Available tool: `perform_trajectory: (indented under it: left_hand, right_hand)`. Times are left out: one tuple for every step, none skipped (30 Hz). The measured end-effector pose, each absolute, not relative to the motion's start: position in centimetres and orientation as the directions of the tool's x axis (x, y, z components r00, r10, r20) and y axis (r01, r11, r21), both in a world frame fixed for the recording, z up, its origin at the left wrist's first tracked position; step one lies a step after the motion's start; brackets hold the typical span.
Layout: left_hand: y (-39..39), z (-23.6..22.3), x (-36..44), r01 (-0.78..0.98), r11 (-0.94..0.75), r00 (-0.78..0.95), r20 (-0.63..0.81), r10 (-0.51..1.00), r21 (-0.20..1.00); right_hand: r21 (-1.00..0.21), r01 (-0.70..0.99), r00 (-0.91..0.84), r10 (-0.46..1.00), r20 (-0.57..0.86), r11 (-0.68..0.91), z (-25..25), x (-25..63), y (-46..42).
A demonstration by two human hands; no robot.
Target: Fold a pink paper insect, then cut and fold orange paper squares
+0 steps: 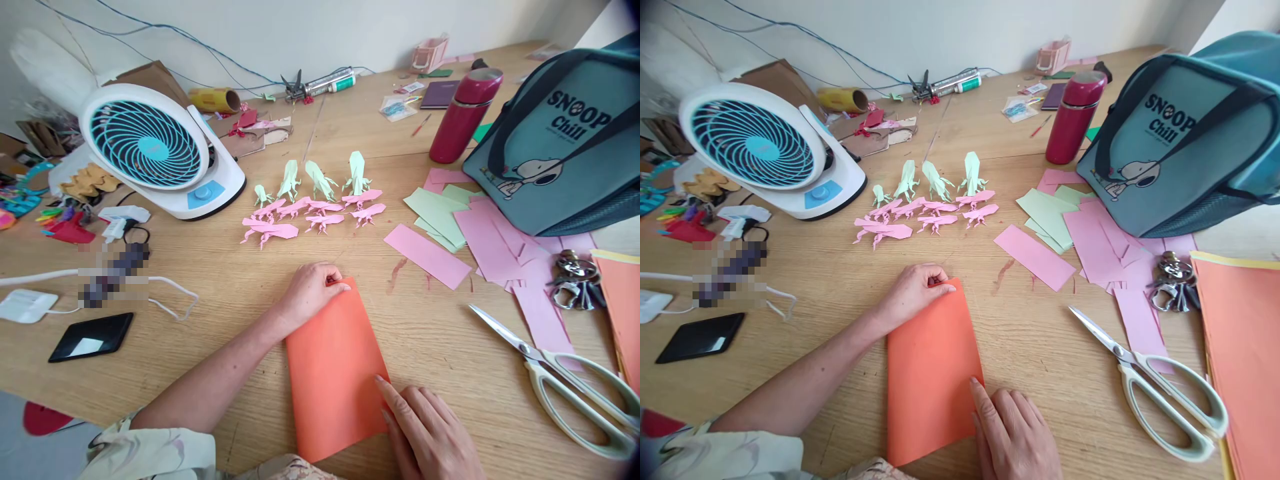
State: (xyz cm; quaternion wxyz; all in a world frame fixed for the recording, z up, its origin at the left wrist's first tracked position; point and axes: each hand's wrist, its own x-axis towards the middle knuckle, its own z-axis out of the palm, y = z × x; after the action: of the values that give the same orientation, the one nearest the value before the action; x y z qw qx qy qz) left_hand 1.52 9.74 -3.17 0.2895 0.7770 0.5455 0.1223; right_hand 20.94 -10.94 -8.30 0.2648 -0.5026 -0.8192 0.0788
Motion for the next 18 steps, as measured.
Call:
perform_trajectory:
  left_hand:
    - [9.76, -3.15, 1.53, 0.777, -0.234, 0.374, -0.129, 0.918, 0.584]
    - [9.79, -3.13, 1.55, 0.778, -0.233, 0.374, -0.133, 0.918, 0.583]
    - [9.82, -3.1, 1.57, 0.781, -0.23, 0.372, -0.136, 0.918, 0.58]
    - [9.86, -3.08, 1.6, 0.785, -0.227, 0.369, -0.14, 0.919, 0.577]
    - [9.91, -3.07, 1.62, 0.788, -0.224, 0.366, -0.144, 0.919, 0.573]
    - [9.96, -3.05, 1.65, 0.791, -0.221, 0.364, -0.15, 0.919, 0.57]
    - [10.02, -3.04, 1.67, 0.794, -0.215, 0.36, -0.156, 0.92, 0.569]
    - [10.08, -3.03, 1.69, 0.794, -0.208, 0.357, -0.162, 0.92, 0.571]
    - [10.14, -3.02, 1.7, 0.793, -0.199, 0.354, -0.17, 0.92, 0.575]
    - [10.2, -3.0, 1.71, 0.79, -0.191, 0.353, -0.179, 0.918, 0.582]
    - [10.24, -2.99, 1.7, 0.786, -0.182, 0.354, -0.189, 0.916, 0.591]
    - [10.26, -2.97, 1.68, 0.779, -0.174, 0.357, -0.198, 0.913, 0.602]
    - [10.28, -2.97, 1.65, 0.773, -0.167, 0.361, -0.207, 0.909, 0.612]
    - [10.27, -2.96, 1.62, 0.767, -0.16, 0.363, -0.215, 0.907, 0.621]
    - [10.26, -2.97, 1.57, 0.763, -0.152, 0.362, -0.22, 0.906, 0.628]
    - [10.23, -2.98, 1.53, 0.76, -0.146, 0.36, -0.223, 0.906, 0.634]
    - [10.2, -2.99, 1.49, 0.758, -0.141, 0.358, -0.225, 0.906, 0.637]
    - [10.18, -3.01, 1.45, 0.758, -0.138, 0.357, -0.228, 0.906, 0.638]
  right_hand:
    - [-0.394, 0.78, -0.36, 0.863, 0.355, 0.487, -8.44, 21.05, -11.04]
    - [-0.393, 0.778, -0.363, 0.861, 0.357, 0.49, -8.56, 21.13, -11.11]
    - [-0.394, 0.777, -0.362, 0.861, 0.358, 0.49, -8.66, 21.2, -11.15]
    - [-0.396, 0.777, -0.358, 0.861, 0.36, 0.489, -8.73, 21.24, -11.16]
    - [-0.4, 0.777, -0.356, 0.863, 0.359, 0.487, -8.79, 21.28, -11.14]
    - [-0.402, 0.775, -0.356, 0.863, 0.359, 0.487, -8.84, 21.3, -11.1]
    - [-0.404, 0.774, -0.357, 0.863, 0.359, 0.488, -8.88, 21.32, -11.05]
    - [-0.406, 0.772, -0.356, 0.861, 0.362, 0.49, -8.91, 21.33, -10.99]
    - [-0.407, 0.769, -0.359, 0.859, 0.364, 0.494, -8.94, 21.34, -10.95]
    - [-0.406, 0.766, -0.362, 0.857, 0.366, 0.498, -8.95, 21.36, -10.93]
    - [-0.405, 0.765, -0.365, 0.855, 0.367, 0.5, -8.95, 21.37, -10.92]
    - [-0.402, 0.766, -0.365, 0.854, 0.37, 0.501, -8.94, 21.38, -10.92]
    - [-0.4, 0.767, -0.366, 0.854, 0.37, 0.502, -8.92, 21.39, -10.94]
    - [-0.398, 0.769, -0.366, 0.855, 0.367, 0.5, -8.9, 21.4, -10.95]
    - [-0.397, 0.772, -0.366, 0.858, 0.361, 0.496, -8.88, 21.41, -10.95]
    - [-0.398, 0.773, -0.367, 0.86, 0.354, 0.494, -8.87, 21.42, -10.94]
    - [-0.399, 0.773, -0.371, 0.861, 0.347, 0.493, -8.87, 21.43, -10.92]
    - [-0.4, 0.771, -0.374, 0.861, 0.344, 0.495, -8.89, 21.46, -10.9]
